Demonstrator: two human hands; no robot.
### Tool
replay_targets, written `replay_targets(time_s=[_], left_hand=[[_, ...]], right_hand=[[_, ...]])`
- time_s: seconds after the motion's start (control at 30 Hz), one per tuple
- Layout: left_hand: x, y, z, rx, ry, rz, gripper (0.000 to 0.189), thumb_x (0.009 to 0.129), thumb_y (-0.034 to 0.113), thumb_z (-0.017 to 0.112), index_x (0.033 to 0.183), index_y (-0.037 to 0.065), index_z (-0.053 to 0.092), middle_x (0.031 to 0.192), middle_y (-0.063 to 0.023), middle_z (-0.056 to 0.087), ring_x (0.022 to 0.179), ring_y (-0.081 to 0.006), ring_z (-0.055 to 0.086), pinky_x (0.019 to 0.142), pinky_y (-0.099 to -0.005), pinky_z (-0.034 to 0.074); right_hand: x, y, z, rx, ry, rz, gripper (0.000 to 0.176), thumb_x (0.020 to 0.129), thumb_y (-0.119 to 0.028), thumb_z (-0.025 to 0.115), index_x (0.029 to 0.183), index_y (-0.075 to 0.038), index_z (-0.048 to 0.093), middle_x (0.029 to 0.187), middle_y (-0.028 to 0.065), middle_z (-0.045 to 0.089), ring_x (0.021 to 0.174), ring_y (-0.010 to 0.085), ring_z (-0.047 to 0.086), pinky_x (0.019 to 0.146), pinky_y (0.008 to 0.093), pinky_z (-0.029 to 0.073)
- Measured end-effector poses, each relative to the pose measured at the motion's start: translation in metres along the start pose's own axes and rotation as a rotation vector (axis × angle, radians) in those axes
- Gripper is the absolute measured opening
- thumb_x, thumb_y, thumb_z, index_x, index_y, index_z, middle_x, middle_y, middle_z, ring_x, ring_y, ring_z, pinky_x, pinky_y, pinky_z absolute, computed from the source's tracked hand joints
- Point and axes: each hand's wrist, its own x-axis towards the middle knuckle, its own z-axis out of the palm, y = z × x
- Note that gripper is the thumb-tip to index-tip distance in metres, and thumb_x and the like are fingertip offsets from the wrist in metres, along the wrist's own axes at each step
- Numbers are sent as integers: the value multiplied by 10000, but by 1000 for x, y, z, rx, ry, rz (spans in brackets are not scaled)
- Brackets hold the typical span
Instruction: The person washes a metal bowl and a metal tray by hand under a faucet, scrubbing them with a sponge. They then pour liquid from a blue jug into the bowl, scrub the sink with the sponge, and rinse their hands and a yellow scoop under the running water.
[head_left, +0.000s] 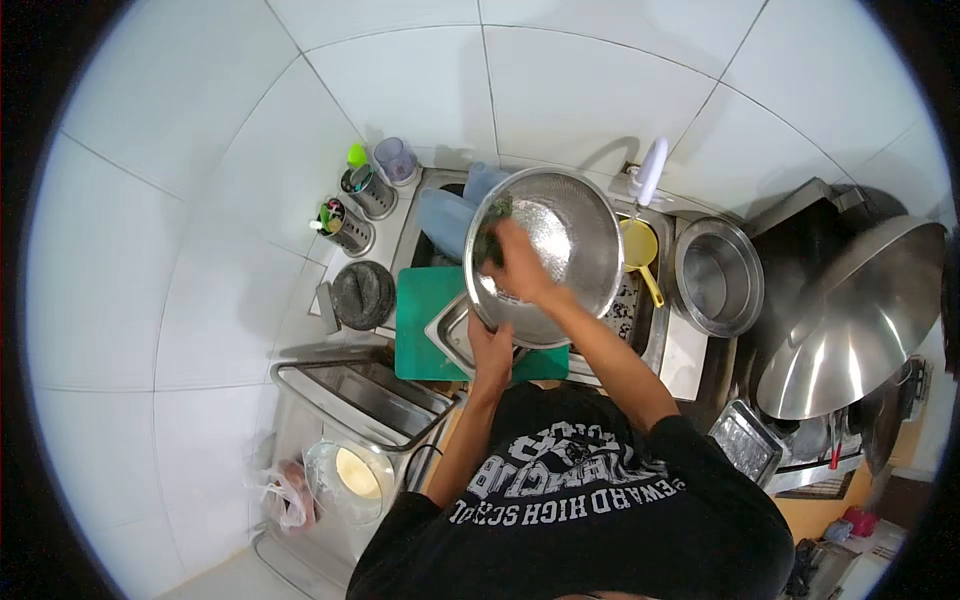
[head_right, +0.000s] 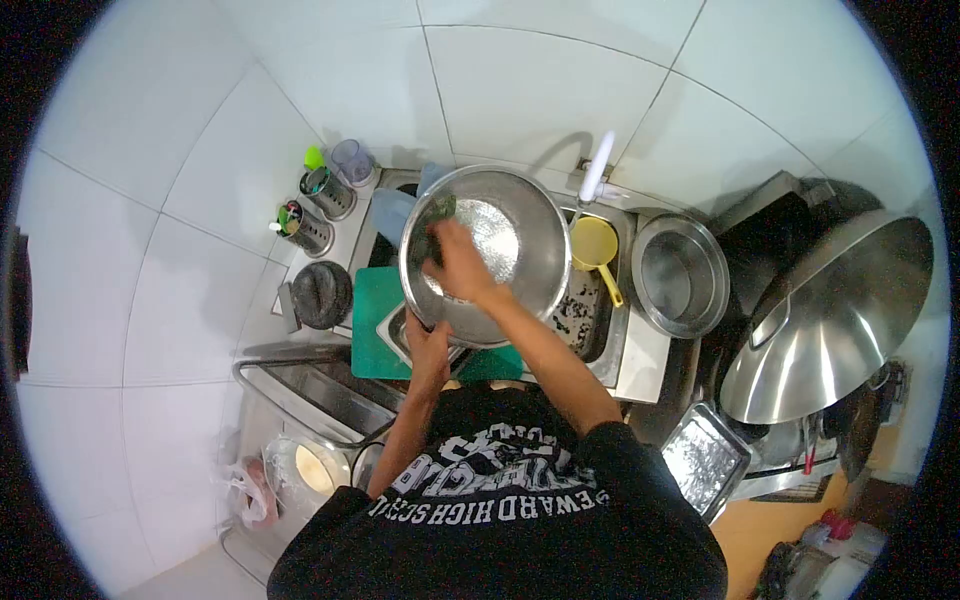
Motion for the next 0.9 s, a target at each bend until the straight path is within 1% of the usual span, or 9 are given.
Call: replay_targets(time_s=[0.1, 0.17, 0.37, 0.5, 0.57, 0.63, 0.8, 0.83, 0.9], left_hand=[[19, 14, -8, 99, -4, 116, 659, 780, -59, 492, 1406, 38, 312, 1214, -120, 511, 1013, -222, 548, 833, -320, 494], [17, 24, -18, -74, 77, -95, 672, 782, -53, 495, 1417, 55, 305, 1217, -122, 513, 1000, -213, 557, 839, -312, 487], [-8, 13, 15, 42, 3, -91, 691, 740, -95, 506, 1400, 41, 353, 1187, -103, 528, 973, -200, 553, 808, -308, 480], [11, 6, 8, 67, 20, -36, 715, 753, -112, 473, 1428, 62, 312, 1194, -112, 535, 999, -220, 564, 738, -311, 531], [21, 20, -9, -8, 2, 30, 716, 761, -105, 465, 1435, 69, 297, 1196, -114, 530, 994, -217, 569, 715, -323, 547], [15, 27, -14, -40, 42, 5, 717, 761, -103, 462, 1436, 69, 292, 1215, -124, 514, 987, -220, 571, 719, -322, 548], [-5, 13, 16, 99, -36, -12, 715, 755, -91, 468, 1438, 27, 291, 1285, -143, 476, 1095, -239, 521, 909, -327, 444], [-9, 24, 27, 142, -30, -13, 729, 739, -101, 473, 1438, -7, 290, 1326, -152, 458, 1158, -239, 493, 977, -317, 391], [0, 36, 26, 254, -45, 15, 696, 734, -101, 474, 1409, -18, 326, 1307, -152, 473, 1136, -232, 510, 965, -323, 406]], right_hand=[[-52, 14, 1, 38, -374, -10, 534, 747, -269, 687, 1195, -23, 533, 1205, 216, 490, 1145, 434, 452, 969, 498, 428], [-49, 15, -42, -361, -505, 122, 531, 750, -279, 677, 1220, -70, 547, 1208, 185, 494, 1140, 432, 448, 947, 509, 459], [2, 23, -24, -301, 260, 115, 488, 757, -147, 675, 1181, 5, 486, 1161, 247, 439, 1092, 430, 420, 934, 498, 389], [-43, -6, -8, 194, -240, 33, 554, 740, -202, 679, 1233, -43, 483, 1249, 218, 473, 1191, 425, 426, 1047, 478, 353], [-57, 11, -33, -92, -547, 63, 539, 741, -226, 683, 1233, -77, 519, 1267, 196, 485, 1153, 431, 467, 971, 504, 425], [-37, 14, -71, -562, -579, 149, 511, 738, -244, 690, 1206, -95, 552, 1242, 174, 499, 1103, 431, 507, 861, 520, 485], [8, 33, -33, -263, 188, 159, 479, 772, -225, 639, 1160, 10, 482, 1188, 249, 497, 1056, 443, 503, 833, 507, 468], [3, 24, -16, -187, 252, 109, 463, 788, -225, 610, 1157, 23, 480, 1196, 265, 494, 1071, 449, 492, 864, 515, 448], [-24, -8, 3, 282, -44, 269, 486, 816, -246, 557, 1198, 40, 469, 1210, 290, 488, 1129, 450, 456, 937, 535, 400]])
